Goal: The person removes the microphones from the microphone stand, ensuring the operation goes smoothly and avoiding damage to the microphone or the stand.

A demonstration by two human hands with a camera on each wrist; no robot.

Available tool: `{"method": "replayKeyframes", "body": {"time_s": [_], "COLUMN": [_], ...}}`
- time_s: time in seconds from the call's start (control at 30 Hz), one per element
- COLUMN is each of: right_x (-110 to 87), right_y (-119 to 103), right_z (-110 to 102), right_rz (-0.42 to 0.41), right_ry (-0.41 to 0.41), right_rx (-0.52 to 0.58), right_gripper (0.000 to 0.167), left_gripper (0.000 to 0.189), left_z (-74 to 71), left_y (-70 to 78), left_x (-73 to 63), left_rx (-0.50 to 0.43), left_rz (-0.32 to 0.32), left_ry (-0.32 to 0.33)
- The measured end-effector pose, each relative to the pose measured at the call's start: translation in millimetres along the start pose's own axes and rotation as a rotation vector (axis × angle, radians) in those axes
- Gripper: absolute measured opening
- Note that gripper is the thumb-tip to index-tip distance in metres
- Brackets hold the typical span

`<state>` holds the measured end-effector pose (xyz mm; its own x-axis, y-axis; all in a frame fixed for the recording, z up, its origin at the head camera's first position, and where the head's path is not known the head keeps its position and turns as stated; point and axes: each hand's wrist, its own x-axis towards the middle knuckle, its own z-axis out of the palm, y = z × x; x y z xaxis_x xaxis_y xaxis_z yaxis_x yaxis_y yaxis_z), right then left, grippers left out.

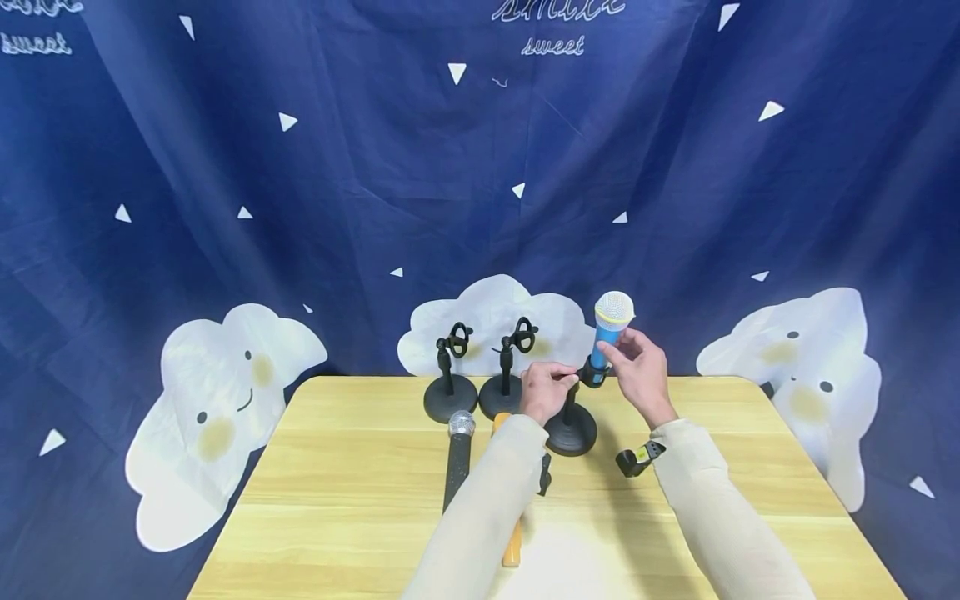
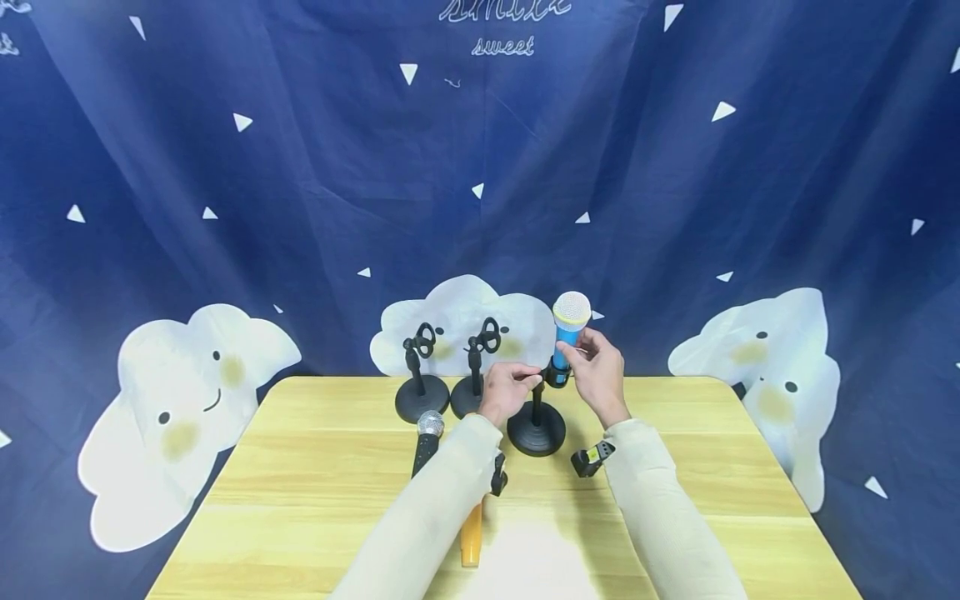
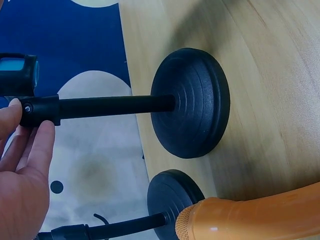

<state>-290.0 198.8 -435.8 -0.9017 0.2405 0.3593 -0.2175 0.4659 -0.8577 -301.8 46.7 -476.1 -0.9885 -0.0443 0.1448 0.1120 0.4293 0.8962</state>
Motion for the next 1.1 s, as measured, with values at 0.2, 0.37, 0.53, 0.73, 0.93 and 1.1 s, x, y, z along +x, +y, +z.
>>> {"method": "replayKeyframes", "body": {"time_s": [0.2, 0.37, 0.53, 0.73, 0.93, 1.1], "right_x": [0.5, 0.8, 2.4, 4.4, 4.4, 5.3], "right_y": [-1.1, -2.7, -3.3, -3.4, -4.9, -6.3], "right_z": [-0.2, -1.3, -2.2, -2.6, -2.9, -3.3], "right_rz": [0.004, 0.001, -0.011, -0.015, -0.008, -0.014], "right_ry": [-0.003, -0.01, -0.014, -0.011, -0.013, -0.01], "right_rx": [-0.002, 0.001, 0.009, 0.003, -0.001, -0.006], "right_gripper": [0.033, 0.034, 0.033, 0.033, 0.033, 0.031], "left_gripper": [0.007, 0.008, 0.008, 0.008, 0.007, 0.008], "left_z": [0.1, -0.8, -1.5, -1.5, -0.9, -0.7], "left_y": [-0.6, -0.5, 0.8, 1.4, 1.4, 1.2], "left_x": [-0.4, -0.6, -0.4, -0.2, 0.1, 0.8], "left_rx": [-0.002, -0.011, -0.017, -0.017, -0.012, -0.013], "left_rz": [0.009, -0.001, -0.015, -0.018, -0.024, -0.039], "left_ry": [0.0, -0.007, -0.013, -0.014, -0.012, -0.018]}}
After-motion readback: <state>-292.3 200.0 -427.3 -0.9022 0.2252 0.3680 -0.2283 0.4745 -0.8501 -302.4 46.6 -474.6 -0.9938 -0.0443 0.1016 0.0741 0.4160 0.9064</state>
